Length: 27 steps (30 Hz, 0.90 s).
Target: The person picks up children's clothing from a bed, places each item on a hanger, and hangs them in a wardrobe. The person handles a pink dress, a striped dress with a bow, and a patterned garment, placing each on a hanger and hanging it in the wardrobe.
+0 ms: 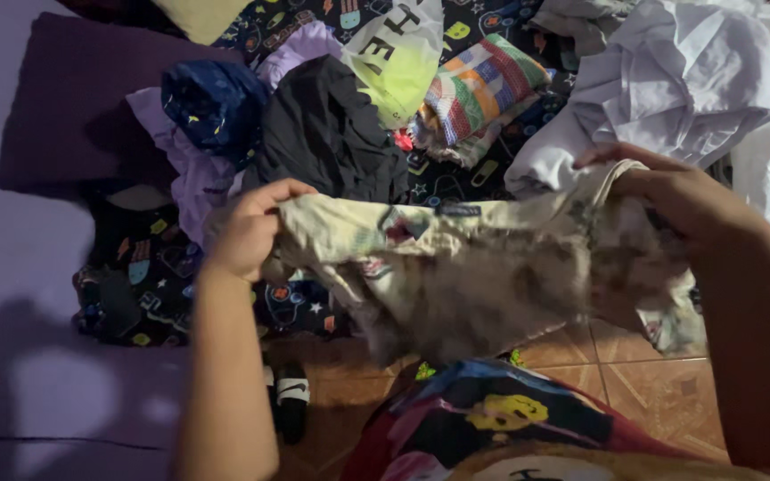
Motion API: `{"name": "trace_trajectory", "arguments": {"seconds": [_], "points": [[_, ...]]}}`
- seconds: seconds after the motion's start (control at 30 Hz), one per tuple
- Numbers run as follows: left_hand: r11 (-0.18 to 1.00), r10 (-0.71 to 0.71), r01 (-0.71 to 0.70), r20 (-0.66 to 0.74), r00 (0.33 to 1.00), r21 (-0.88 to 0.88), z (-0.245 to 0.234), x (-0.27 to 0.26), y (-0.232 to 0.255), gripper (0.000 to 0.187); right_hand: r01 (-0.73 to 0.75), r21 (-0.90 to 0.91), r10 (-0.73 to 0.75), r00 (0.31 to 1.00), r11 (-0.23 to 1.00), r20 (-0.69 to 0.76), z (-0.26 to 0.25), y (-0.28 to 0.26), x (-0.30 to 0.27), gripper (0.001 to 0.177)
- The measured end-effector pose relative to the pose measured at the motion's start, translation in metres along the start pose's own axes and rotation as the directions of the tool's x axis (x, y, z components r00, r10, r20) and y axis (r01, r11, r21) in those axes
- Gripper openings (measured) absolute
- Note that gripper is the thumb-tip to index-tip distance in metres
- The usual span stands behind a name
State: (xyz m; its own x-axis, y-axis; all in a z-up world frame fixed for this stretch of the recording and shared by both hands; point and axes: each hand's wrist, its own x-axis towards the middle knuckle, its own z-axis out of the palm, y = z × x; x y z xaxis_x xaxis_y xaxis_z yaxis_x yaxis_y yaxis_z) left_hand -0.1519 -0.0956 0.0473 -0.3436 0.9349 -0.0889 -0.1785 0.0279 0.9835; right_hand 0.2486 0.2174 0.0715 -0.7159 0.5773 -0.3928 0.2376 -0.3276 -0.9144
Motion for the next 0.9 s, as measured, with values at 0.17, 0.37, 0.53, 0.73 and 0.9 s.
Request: {"name": "trace_trajectory", "arguments": {"seconds": [0.17,0.37,0.53,0.73,0.9], "points": [[0.964,-0.152,0.117,-0.138,0.979,-0.237,0.018,0.023,-0.031,0.038,-0.211,-0.115,0.138,0.883,0.971,-0.449,0.019,-0.002,-0.002,0.026],[0.912,-0.213,0.202,0.010,0.977,-0.356,0.057,0.041,-0.024,0.051,-0.188,-0.451,-0.058,0.877,0.872,-0.478,0.028,0.017,0.004,0.047],[0.999,-0.033,0.030,0.305,0.952,0.013,0.115,0.053,-0.008,0.042,0.496,-0.803,-0.521,0.805,0.330,0.282,0.088,0.080,0.032,0.082],[0.959,0.106,-0.161,0.231,0.967,0.232,0.114,0.045,0.024,0.065,-0.091,-0.536,-0.029,0.977,0.839,-0.212,0.069,0.064,0.064,0.046],[0.709,0.016,0.105,-0.165,0.986,0.697,0.096,0.046,0.005,0.029,0.059,-0.289,-0.087,0.993,0.955,-0.083,0.055,0.028,0.035,0.030]]}}
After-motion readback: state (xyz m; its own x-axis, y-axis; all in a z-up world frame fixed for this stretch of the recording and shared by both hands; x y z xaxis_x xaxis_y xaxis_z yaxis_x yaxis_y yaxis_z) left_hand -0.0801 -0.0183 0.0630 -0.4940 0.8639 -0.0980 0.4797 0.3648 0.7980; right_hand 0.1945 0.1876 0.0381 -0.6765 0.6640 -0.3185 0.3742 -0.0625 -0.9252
